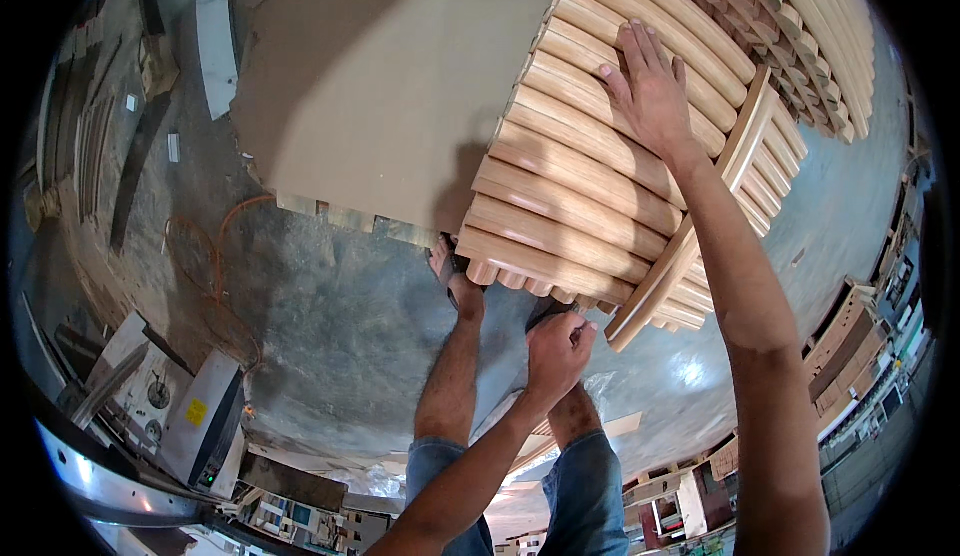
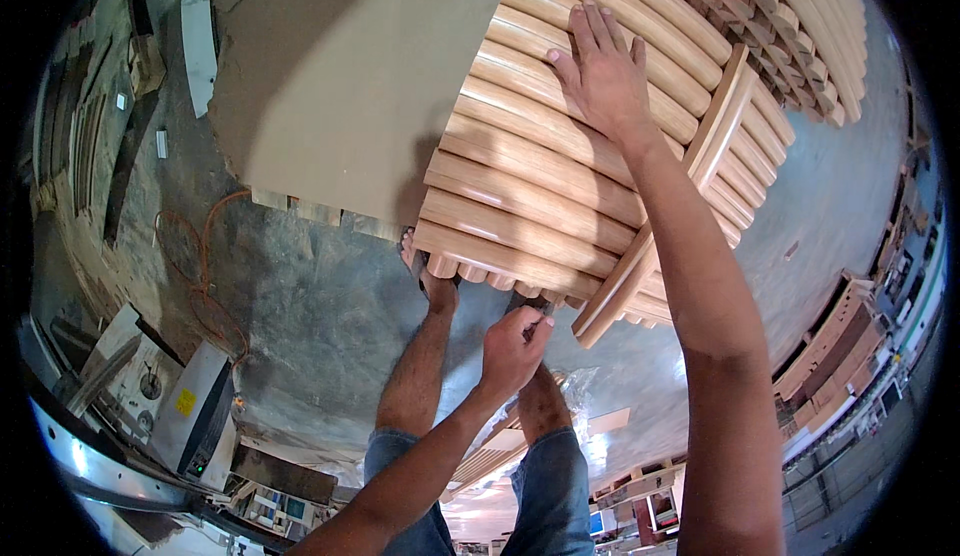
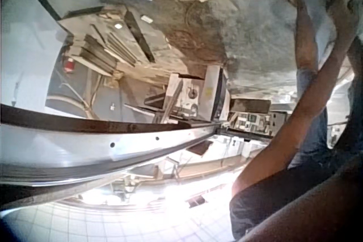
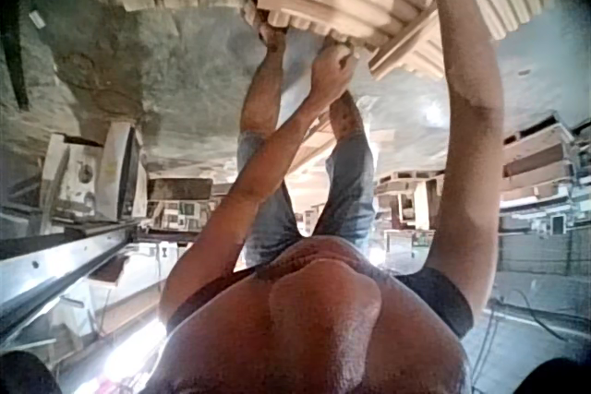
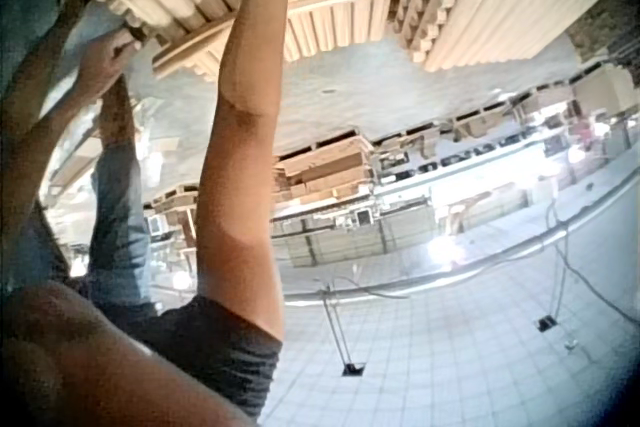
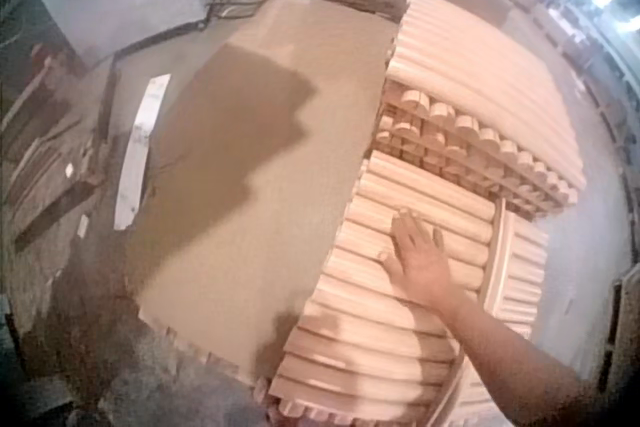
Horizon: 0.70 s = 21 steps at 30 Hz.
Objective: The person uses a sliding table saw to trim long wood slats, then collects several trimmed slats and stacks them onto a pile of pre-assembled wood panels on the floor.
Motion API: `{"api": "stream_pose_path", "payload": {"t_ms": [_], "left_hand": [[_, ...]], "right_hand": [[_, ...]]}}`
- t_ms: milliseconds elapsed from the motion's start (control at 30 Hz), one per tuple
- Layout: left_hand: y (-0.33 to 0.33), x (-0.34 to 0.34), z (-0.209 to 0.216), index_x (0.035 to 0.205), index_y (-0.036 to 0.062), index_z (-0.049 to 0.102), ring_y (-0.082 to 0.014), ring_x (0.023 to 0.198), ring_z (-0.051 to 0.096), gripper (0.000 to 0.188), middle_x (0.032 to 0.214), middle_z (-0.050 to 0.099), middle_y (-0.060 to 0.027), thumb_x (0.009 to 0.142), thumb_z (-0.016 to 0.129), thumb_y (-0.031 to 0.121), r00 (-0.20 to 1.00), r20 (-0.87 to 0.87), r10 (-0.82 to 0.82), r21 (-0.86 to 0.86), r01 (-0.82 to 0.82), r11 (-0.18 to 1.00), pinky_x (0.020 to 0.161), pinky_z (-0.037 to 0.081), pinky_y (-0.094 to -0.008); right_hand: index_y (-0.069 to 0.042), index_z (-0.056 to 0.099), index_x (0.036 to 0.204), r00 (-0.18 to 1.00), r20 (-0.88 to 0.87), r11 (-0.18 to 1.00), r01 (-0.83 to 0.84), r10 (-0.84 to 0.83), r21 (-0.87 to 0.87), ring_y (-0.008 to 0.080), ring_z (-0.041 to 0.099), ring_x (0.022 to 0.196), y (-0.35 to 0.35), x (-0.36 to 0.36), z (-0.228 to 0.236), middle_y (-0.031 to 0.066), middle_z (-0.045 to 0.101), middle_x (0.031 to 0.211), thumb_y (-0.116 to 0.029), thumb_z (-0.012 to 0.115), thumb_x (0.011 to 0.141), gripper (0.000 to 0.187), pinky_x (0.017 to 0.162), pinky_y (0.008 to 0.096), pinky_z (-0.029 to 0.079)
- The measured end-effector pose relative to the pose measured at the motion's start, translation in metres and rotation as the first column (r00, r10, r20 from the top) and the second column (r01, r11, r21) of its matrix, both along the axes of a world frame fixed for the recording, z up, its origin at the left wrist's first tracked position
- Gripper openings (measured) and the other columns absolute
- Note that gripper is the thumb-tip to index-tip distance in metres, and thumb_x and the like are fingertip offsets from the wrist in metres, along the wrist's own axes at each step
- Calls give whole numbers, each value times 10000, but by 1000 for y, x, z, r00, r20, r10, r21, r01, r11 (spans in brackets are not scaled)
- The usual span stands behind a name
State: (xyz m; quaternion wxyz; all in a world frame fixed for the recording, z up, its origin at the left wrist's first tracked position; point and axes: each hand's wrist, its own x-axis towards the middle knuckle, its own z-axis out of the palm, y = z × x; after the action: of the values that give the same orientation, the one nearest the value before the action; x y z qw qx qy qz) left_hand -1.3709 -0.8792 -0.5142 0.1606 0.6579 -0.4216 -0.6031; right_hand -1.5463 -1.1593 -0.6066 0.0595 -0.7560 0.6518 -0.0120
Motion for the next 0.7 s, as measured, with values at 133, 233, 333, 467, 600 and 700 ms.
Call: {"api": "stream_pose_path", "payload": {"t_ms": [133,233,333,467,600,700], "left_hand": [[1,1,0,829,-8,603,-289,634,605,201,729,609,-169,865,654,183,1000,11,-4,-13,4,1000,601,477,-358],[2,1,1,837,-7,603,-294,644,612,209,745,616,-170,866,655,194,1000,14,-11,27,11,1000,606,481,-361],[1,-1,3,839,-5,601,-296,648,614,211,752,614,-171,865,658,196,1000,12,1,-1,-1,1000,608,482,-361],[8,-2,0,837,-2,597,-303,647,602,213,745,601,-170,862,662,200,1000,12,21,-8,-21,1000,606,478,-367],[11,-3,1,836,0,596,-314,657,597,217,745,594,-172,854,669,204,1000,4,23,-35,-23,999,612,478,-375],[15,-2,1,834,1,596,-316,673,605,217,752,598,-172,849,671,204,1000,2,-10,29,10,1000,623,481,-378]], "right_hand": [[-58,373,1408,998,49,999,-33,34,-12,328,291,1401,12,19,12,133,330,1510,-433,463,960,592,1082,601,257],[-58,384,1399,995,77,996,-63,58,64,329,291,1401,32,32,17,145,340,1502,-416,463,962,571,1085,597,248],[-49,384,1399,996,93,999,-14,10,40,331,308,1393,39,33,18,147,345,1499,-410,450,969,564,1091,581,246],[-40,335,1440,991,74,992,-112,107,65,320,287,1405,55,45,26,142,332,1508,-425,410,983,602,1103,575,240],[-51,320,1451,995,65,985,-80,70,151,309,259,1417,64,48,21,130,297,1528,-419,411,983,603,1110,581,225],[-56,317,1453,990,98,988,-112,102,108,304,252,1421,69,55,25,121,289,1533,-419,408,986,599,1114,587,219]]}}
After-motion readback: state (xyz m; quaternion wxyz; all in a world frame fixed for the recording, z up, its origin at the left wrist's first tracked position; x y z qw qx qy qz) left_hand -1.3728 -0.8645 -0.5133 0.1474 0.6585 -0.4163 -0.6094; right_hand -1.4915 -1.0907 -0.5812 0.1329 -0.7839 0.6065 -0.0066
